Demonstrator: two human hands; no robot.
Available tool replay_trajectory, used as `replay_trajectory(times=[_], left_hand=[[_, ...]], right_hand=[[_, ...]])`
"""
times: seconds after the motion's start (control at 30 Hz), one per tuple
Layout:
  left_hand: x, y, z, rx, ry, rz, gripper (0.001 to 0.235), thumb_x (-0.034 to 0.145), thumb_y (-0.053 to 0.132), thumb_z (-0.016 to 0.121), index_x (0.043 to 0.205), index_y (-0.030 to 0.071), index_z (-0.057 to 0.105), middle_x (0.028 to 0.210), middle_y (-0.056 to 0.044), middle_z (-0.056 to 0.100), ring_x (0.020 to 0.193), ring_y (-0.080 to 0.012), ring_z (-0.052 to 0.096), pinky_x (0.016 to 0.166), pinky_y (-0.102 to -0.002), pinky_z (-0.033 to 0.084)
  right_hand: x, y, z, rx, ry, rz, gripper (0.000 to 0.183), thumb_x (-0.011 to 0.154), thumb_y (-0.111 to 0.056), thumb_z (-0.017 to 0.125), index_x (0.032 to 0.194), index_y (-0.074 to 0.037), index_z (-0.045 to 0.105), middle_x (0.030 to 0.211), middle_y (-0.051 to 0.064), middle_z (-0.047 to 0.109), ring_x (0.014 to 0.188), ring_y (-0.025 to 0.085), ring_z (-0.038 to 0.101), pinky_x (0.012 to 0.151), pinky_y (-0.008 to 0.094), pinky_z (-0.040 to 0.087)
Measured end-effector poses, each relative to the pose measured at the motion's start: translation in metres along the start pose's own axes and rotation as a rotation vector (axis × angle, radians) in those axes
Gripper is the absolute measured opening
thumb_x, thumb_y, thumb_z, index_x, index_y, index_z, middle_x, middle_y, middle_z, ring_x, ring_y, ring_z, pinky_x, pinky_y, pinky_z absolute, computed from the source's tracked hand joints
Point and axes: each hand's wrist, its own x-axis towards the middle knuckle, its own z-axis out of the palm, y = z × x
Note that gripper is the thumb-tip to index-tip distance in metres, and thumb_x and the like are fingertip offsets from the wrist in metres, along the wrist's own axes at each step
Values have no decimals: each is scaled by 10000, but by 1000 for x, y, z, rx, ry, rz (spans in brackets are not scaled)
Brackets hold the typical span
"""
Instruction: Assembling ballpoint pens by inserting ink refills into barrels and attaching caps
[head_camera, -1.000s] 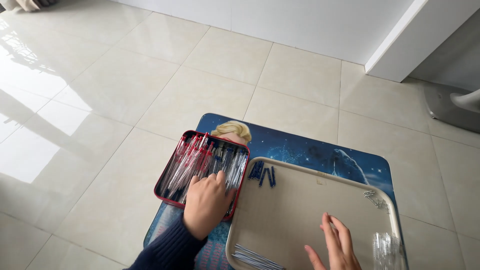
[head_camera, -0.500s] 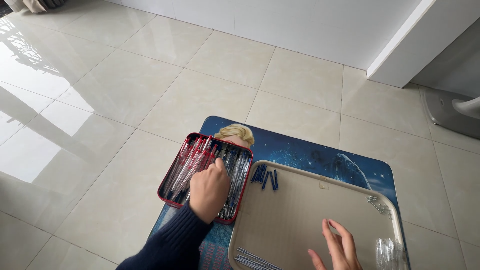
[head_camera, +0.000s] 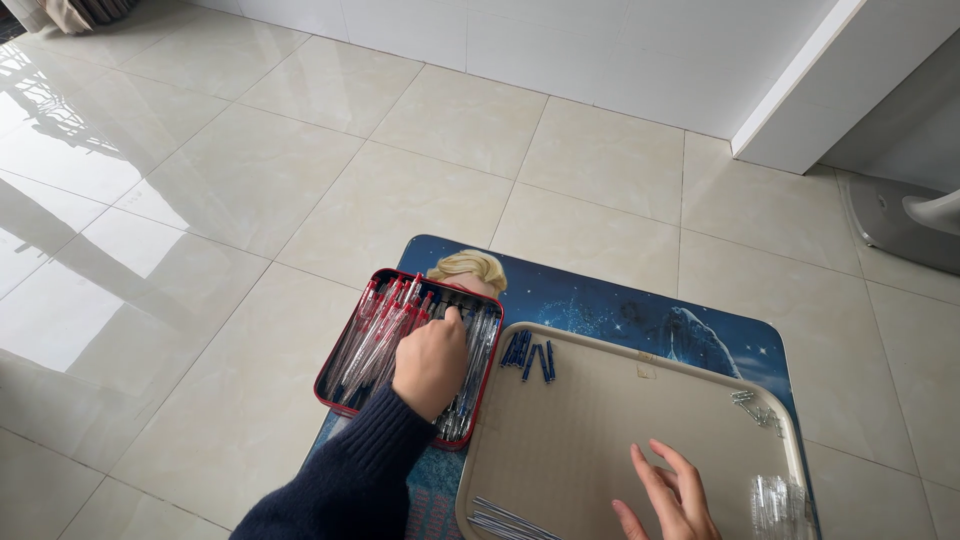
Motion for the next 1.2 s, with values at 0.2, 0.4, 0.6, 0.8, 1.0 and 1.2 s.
replay_trajectory(times=[0.2, 0.4, 0.6, 0.8, 1.0, 1.2], left_hand=[[-28, 6, -61, -251, 131, -70, 115, 859, 155, 534, 885, 43, 529, 653, -71, 661, 435, -172, 616, 380, -274, 511], [-93, 29, -90, -889, 368, 217, 166, 649, 33, 667, 784, 80, 582, 573, -12, 587, 394, -111, 515, 367, -210, 468], [-122, 73, -48, -1471, -217, 365, 114, 736, 27, 699, 765, 23, 588, 673, -107, 697, 617, -194, 715, 580, -258, 613], [-119, 76, -46, -1536, -242, 273, 150, 762, 18, 743, 868, -12, 640, 679, -80, 678, 588, -132, 651, 587, -227, 561], [-117, 71, -47, -1448, -60, 374, 141, 774, 37, 739, 894, -26, 701, 713, -104, 711, 576, -155, 687, 558, -235, 591], [-114, 70, -51, -1456, -63, 395, 88, 731, -31, 763, 812, -26, 728, 700, -95, 714, 570, -150, 666, 534, -227, 550]], right_hand=[[4, -3, -5, 5, 5, -1, 641, 552, -75, 782, 1172, -86, 621, 1259, 152, 512, 968, 228, 695, 863, 338, 597], [17, -26, -31, -12, -51, -171, 481, 676, -245, 757, 1133, -154, 640, 1162, 56, 618, 1003, 172, 693, 877, 326, 588], [27, -73, -49, 108, -129, -420, 411, 710, -172, 750, 1109, -173, 651, 1125, -11, 631, 1059, 155, 656, 954, 326, 538], [20, -65, -48, 29, -63, -269, 399, 661, -74, 743, 1042, -180, 690, 936, -26, 713, 806, 111, 759, 778, 254, 635], [20, -70, -52, 159, -25, -130, 362, 623, -23, 740, 945, -186, 755, 811, -41, 769, 657, 51, 772, 657, 181, 654], [25, -77, -60, 225, -20, -130, 366, 614, -3, 726, 932, -182, 768, 809, -39, 770, 644, 37, 771, 624, 154, 658]])
